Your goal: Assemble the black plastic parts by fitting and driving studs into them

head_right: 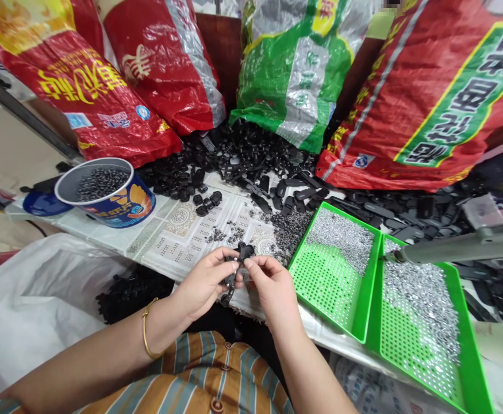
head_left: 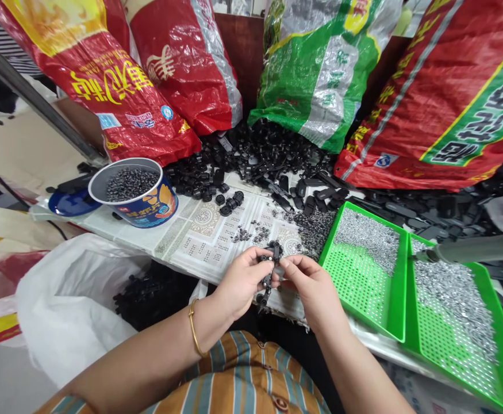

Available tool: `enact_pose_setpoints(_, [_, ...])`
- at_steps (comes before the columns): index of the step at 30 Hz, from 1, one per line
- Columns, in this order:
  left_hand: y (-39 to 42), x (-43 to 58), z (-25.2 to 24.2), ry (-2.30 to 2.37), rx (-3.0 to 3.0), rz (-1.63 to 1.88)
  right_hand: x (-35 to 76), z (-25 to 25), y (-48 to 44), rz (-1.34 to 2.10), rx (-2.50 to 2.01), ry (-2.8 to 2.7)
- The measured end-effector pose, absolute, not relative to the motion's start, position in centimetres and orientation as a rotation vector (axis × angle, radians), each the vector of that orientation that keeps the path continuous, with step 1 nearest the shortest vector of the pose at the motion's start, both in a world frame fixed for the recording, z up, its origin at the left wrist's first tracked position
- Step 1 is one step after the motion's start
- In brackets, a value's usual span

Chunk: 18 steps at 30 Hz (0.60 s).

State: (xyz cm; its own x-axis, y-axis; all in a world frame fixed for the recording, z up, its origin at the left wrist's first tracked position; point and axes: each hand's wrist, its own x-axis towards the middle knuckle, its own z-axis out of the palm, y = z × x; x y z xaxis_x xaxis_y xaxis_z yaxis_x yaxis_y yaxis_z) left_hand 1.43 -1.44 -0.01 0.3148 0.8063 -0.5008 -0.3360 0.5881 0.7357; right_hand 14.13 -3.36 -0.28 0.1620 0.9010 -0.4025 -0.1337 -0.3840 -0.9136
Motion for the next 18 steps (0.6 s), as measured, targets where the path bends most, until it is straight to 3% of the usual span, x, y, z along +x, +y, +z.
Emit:
enact_pose_setpoints(10, [-1.4,1.3,-0.3,0.824,0.439,0.964,13.5,-0.2,-4.0,1.459,-1.439,-0.743])
enact_pose_setpoints(18, [-1.6,0.6,-0.6,0.664,0.332,0.88,13.0,0.4,-4.1,1.813,-1.224,-0.488])
